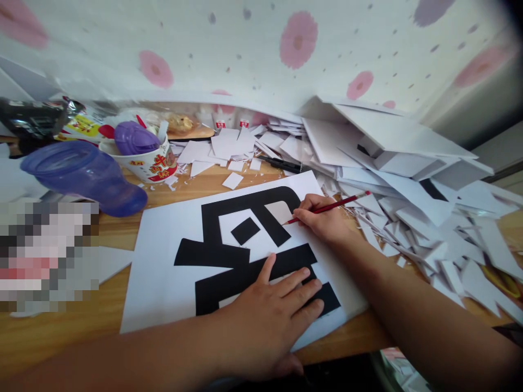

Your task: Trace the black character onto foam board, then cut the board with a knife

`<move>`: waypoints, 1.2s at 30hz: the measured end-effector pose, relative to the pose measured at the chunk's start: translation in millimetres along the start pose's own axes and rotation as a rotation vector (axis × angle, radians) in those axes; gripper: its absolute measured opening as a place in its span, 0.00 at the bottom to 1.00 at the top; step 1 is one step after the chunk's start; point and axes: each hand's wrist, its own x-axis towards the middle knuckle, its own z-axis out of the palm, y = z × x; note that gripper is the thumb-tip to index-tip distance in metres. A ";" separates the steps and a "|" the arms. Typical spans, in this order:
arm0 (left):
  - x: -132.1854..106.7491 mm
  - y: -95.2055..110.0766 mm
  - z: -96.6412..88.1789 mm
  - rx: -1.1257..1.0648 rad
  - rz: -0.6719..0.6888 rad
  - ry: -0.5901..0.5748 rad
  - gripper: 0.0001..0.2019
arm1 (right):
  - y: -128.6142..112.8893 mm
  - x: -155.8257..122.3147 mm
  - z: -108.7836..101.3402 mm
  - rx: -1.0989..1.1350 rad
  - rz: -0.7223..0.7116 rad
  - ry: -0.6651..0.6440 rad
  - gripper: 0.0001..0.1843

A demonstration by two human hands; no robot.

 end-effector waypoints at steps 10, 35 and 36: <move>0.8 1.0 -1.1 -0.007 -0.004 -0.006 0.37 | -0.5 -0.6 -0.1 0.028 -0.008 0.011 0.14; 0.5 2.0 -3.5 -0.028 0.000 -0.027 0.37 | 1.6 -2.8 -4.7 0.076 0.017 -0.003 0.18; 0.5 2.2 -3.0 -0.025 -0.001 -0.025 0.37 | 1.6 -2.9 -4.9 0.077 0.015 0.008 0.18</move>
